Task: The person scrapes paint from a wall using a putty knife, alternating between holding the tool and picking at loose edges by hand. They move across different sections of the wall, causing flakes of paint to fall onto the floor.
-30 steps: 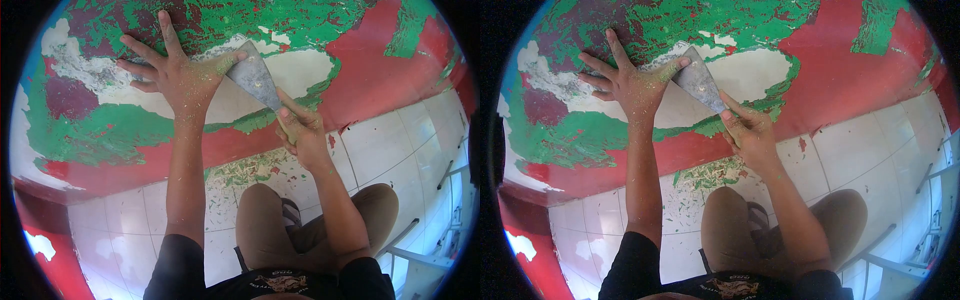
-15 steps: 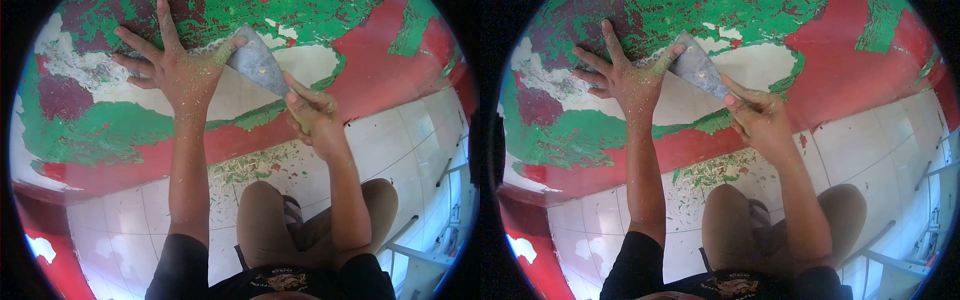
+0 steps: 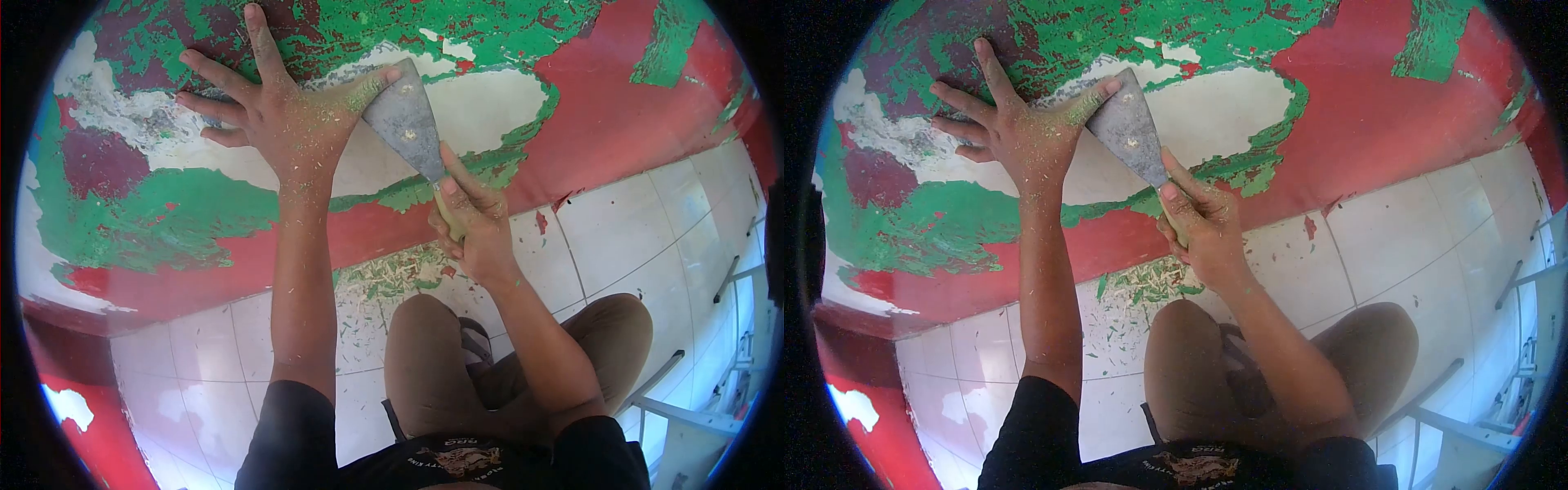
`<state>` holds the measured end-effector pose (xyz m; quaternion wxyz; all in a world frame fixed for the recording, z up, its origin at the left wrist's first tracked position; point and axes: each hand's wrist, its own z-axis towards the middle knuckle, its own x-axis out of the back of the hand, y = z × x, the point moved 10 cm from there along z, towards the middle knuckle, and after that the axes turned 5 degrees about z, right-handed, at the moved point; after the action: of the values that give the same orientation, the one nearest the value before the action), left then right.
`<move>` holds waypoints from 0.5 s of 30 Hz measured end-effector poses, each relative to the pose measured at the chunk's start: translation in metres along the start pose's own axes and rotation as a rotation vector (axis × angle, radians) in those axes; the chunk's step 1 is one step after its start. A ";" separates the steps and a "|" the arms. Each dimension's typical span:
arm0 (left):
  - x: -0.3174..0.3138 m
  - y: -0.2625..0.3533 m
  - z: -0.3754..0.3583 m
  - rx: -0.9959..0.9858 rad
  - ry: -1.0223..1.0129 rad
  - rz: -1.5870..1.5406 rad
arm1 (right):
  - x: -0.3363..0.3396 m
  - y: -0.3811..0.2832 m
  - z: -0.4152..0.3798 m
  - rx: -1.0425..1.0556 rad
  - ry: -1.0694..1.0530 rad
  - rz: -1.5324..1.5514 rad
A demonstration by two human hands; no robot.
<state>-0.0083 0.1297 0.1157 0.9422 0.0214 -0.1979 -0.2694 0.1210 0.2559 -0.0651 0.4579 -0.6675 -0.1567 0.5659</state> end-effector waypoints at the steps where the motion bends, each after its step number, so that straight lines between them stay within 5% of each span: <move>1: 0.000 0.000 0.000 -0.003 -0.002 0.001 | -0.001 -0.001 0.001 0.015 -0.017 -0.011; 15: -0.002 0.004 -0.001 0.004 -0.009 -0.041 | 0.003 -0.010 0.008 -0.025 0.067 -0.044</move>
<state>-0.0073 0.1345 0.1147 0.9355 0.0261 -0.2022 -0.2885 0.1179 0.2665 -0.0584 0.4668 -0.6880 -0.1628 0.5312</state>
